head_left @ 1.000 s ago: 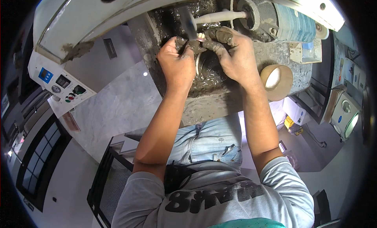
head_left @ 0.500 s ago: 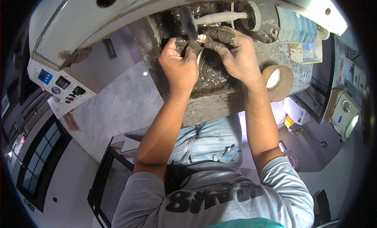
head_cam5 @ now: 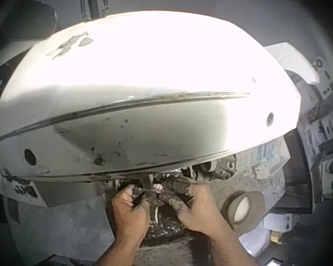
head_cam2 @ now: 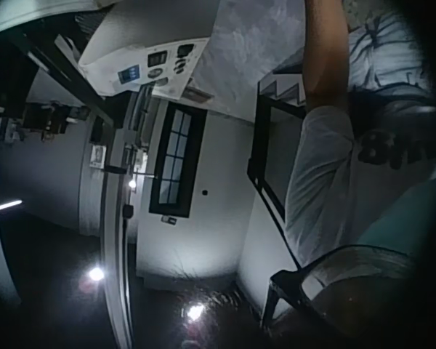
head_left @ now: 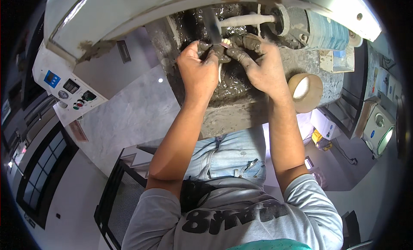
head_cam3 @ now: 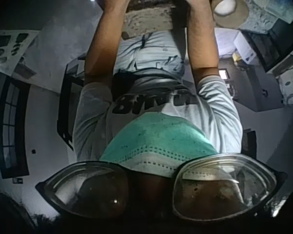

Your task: The person uses a polishing machine to polish a pink dental prosthetic, holding and rotating the piece against the moving brush while water flows over it.

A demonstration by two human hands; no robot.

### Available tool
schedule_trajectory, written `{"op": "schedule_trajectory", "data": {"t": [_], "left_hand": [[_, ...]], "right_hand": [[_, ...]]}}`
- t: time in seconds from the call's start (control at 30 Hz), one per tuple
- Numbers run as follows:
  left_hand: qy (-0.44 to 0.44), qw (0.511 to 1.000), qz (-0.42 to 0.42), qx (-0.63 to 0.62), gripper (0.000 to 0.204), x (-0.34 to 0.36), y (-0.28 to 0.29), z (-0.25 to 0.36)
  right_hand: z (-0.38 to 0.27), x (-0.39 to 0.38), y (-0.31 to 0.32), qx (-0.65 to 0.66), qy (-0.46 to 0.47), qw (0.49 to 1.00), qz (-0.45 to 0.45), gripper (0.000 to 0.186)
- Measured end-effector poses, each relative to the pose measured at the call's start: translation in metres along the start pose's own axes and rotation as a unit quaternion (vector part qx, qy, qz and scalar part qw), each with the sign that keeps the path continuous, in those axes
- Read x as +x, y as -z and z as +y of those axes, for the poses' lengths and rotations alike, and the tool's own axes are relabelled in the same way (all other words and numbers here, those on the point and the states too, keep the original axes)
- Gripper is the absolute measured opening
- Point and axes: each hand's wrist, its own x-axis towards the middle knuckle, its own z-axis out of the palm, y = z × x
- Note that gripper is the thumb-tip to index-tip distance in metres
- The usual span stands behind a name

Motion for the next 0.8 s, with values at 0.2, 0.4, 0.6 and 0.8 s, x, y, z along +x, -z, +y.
{"op": "schedule_trajectory", "data": {"t": [0.2,0.4,0.6,0.8], "left_hand": [[0.032,0.999,-0.025,-0.004,0.023,-0.001,0.004,0.003],[0.03,0.998,-0.001,0.048,0.016,-0.014,0.012,0.008],[-0.114,0.992,0.021,0.054,0.024,-0.06,0.01,-0.004],[-0.092,0.989,0.01,0.117,0.032,-0.055,0.022,-0.013]], "right_hand": [[-0.005,-0.001,-0.004,-0.011,0.011,1.0,0.012,0.027],[-0.012,-0.011,-0.007,-0.048,0.028,0.998,0.008,0.028],[-0.012,-0.039,-0.019,-0.066,0.107,0.988,0.093,0.029],[-0.008,-0.044,-0.021,-0.081,0.123,0.989,0.025,0.028]]}}
